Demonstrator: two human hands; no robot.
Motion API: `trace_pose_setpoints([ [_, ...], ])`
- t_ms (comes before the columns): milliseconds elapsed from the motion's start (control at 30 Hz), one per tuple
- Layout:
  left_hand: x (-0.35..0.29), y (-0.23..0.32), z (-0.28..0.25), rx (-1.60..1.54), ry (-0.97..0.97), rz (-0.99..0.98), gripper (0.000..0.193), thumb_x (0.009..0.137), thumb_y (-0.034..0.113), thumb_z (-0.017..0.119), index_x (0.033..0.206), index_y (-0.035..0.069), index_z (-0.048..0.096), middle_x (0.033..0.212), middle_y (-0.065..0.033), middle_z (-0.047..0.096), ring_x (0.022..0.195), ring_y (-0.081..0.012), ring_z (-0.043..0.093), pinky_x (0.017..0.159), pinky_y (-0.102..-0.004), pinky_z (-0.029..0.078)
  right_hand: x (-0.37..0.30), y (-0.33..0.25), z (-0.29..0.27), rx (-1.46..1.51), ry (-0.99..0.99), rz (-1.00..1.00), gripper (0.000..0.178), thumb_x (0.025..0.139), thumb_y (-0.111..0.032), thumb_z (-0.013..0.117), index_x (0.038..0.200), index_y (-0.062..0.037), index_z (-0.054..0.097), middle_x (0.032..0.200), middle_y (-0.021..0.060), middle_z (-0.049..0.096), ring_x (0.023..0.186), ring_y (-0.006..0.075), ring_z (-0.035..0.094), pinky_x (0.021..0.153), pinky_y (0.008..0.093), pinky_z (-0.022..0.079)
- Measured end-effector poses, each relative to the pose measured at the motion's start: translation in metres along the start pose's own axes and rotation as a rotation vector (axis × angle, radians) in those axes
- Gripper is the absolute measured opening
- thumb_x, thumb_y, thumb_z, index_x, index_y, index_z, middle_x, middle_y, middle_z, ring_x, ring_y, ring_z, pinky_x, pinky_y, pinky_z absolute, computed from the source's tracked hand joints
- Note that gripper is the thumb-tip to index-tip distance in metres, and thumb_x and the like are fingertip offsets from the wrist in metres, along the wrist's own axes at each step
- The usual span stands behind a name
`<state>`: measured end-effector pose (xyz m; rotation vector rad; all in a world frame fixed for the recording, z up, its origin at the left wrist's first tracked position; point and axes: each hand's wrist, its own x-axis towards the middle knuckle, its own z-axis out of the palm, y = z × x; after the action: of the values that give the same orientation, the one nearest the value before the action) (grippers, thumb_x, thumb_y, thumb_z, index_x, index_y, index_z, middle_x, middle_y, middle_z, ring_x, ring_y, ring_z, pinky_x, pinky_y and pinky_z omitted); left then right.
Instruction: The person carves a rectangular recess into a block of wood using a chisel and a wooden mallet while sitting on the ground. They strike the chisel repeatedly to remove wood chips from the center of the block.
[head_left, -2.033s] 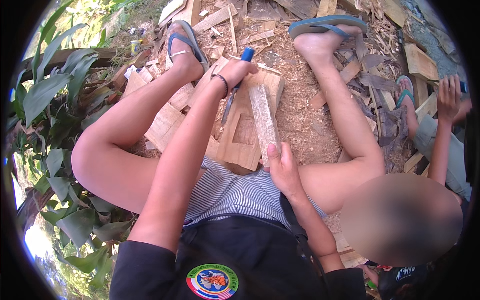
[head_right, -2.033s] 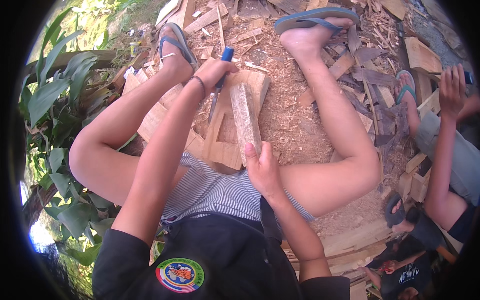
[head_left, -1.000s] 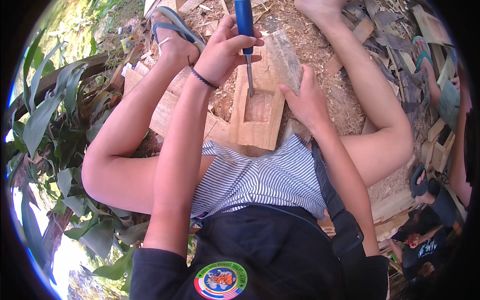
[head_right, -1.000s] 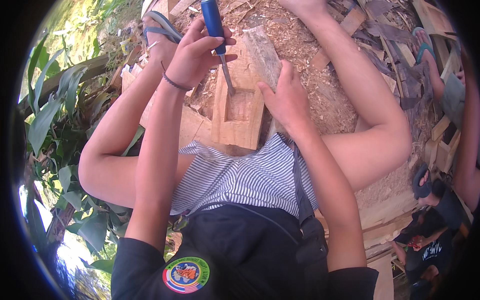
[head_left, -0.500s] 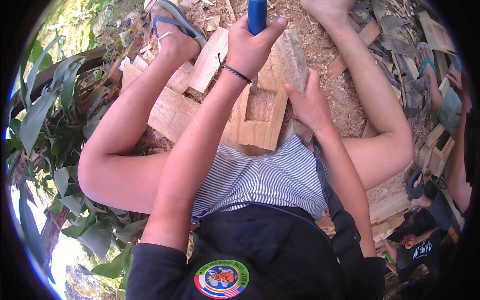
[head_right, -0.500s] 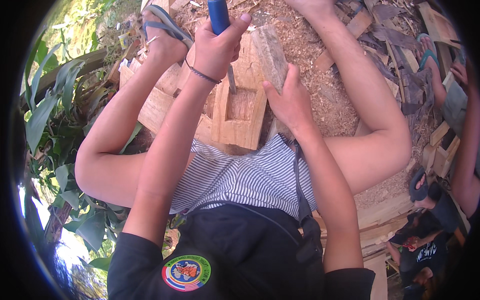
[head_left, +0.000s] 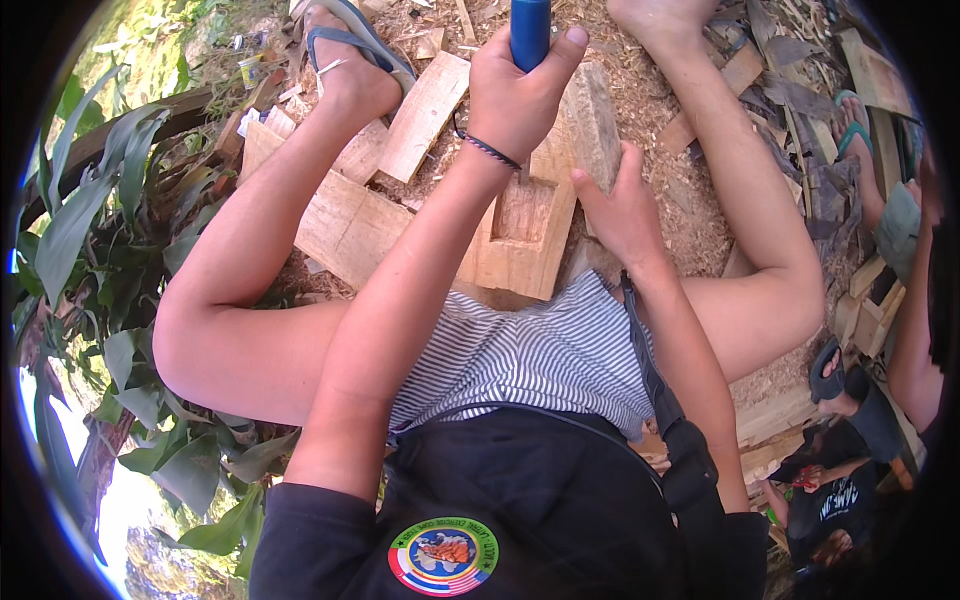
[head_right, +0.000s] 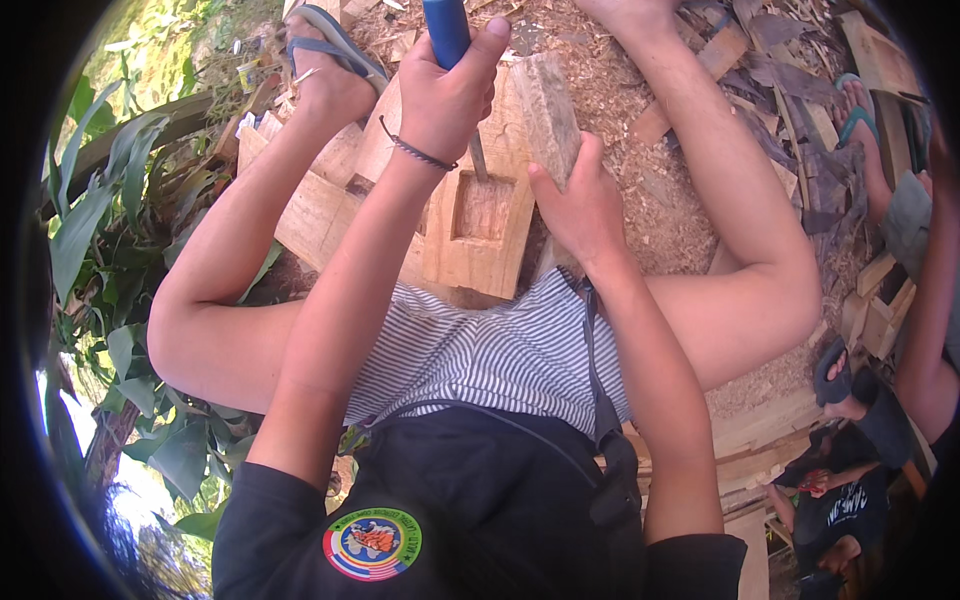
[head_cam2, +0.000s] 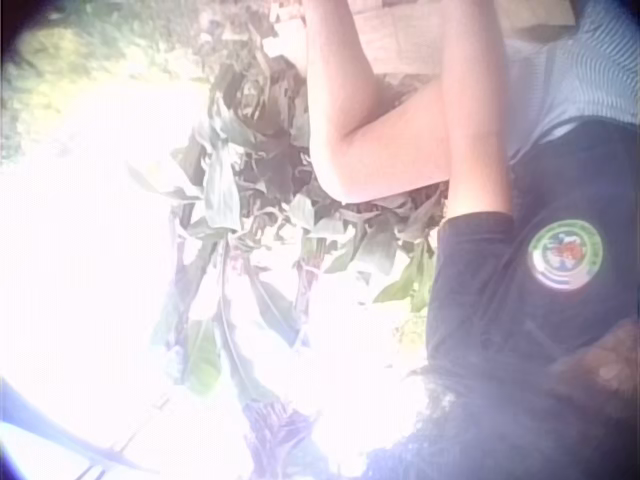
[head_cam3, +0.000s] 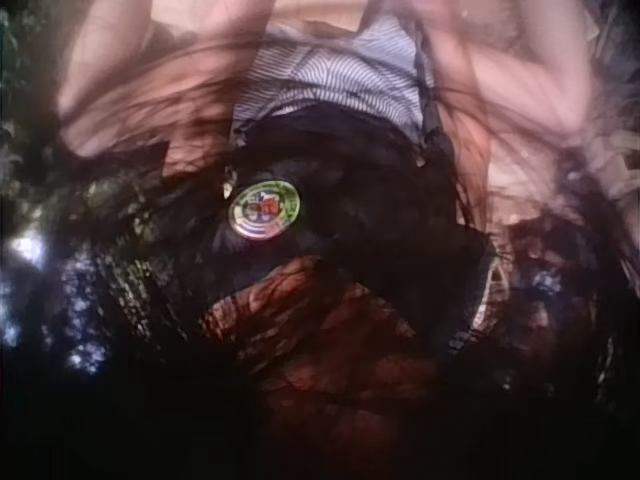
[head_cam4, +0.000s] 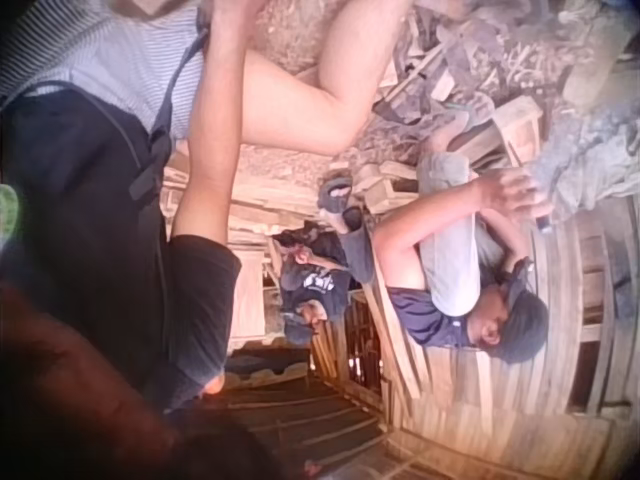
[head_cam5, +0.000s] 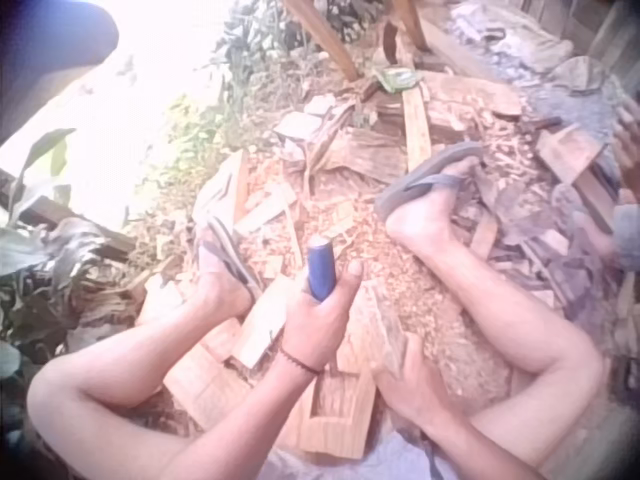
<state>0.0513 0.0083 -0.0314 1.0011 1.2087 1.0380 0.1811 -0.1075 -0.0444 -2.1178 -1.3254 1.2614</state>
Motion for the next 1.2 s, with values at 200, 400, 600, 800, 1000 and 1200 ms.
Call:
trace_pose_setpoints([
  [200,0.01,-0.011,0.005,0.127,-0.029,0.062,0.033,0.088,0.027,0.074,0.071,0.006,0.056,0.059,0.0043,0.051,0.055,-0.0047,0.044,0.05,-0.0267,0.038,0.006,0.0,-0.019,0.142,0.055,-0.034,0.06,0.092,-0.034,0.066,0.133,0.0041,0.043,0.116,0.0246,0.065,0.107,0.0319,0.065,0.092,0.0406,0.05],
  [400,0.022,-0.023,0.003,0.142,-0.011,-0.05,0.03,0.085,0.025,0.074,0.071,0.004,0.056,0.06,0.0028,0.054,0.055,-0.006,0.047,0.051,-0.0272,0.041,0.04,-0.047,-0.112,0.171,0.037,-0.304,0.058,0.096,-0.026,0.065,0.14,0.0045,0.043,0.121,0.0148,0.064,0.109,0.0191,0.061,0.094,0.0329,0.049],
  [600,0.019,-0.019,0.012,0.125,-0.062,0.016,0.022,0.087,0.02,0.073,0.075,0.007,0.059,0.062,0.0057,0.052,0.054,-0.002,0.046,0.047,-0.0223,0.037,0.064,-0.134,-0.209,0.325,-0.594,-0.932,0.062,0.097,-0.032,0.062,0.149,-0.0056,0.04,0.131,0.0141,0.059,0.116,0.0191,0.06,0.103,0.0329,0.046],
  [800,0.021,-0.022,0.004,0.202,-0.057,-0.055,0.019,0.077,0.018,0.07,0.075,0.003,0.059,0.062,0.0007,0.057,0.059,-0.0067,0.051,0.055,-0.0293,0.045,0.059,-0.141,-0.152,-0.183,-0.236,-0.602,0.054,0.096,-0.019,0.063,0.14,0.0074,0.045,0.129,0.0161,0.06,0.121,0.0174,0.055,0.105,0.0313,0.043],
  [1000,0.035,-0.026,0.014,0.374,-0.09,-0.082,0.02,0.075,0.02,0.069,0.076,0.001,0.06,0.061,-0.0052,0.06,0.056,-0.0121,0.055,0.056,-0.0317,0.048,0.091,-0.137,-0.166,-0.086,-0.194,-0.495,0.048,0.097,-0.019,0.057,0.139,0.0028,0.049,0.125,0.0125,0.064,0.115,0.0188,0.06,0.099,0.0316,0.048],
  [1200,0.023,-0.028,0.008,0.306,-0.059,-0.101,0.022,0.075,0.022,0.068,0.077,0.001,0.062,0.061,-0.0066,0.061,0.056,-0.014,0.056,0.057,-0.0329,0.049,0.097,-0.148,-0.195,0.313,-0.609,-0.51,0.043,0.097,-0.015,0.054,0.137,0.0008,0.053,0.123,0.0112,0.065,0.111,0.0205,0.061,0.099,0.0322,0.048],
])
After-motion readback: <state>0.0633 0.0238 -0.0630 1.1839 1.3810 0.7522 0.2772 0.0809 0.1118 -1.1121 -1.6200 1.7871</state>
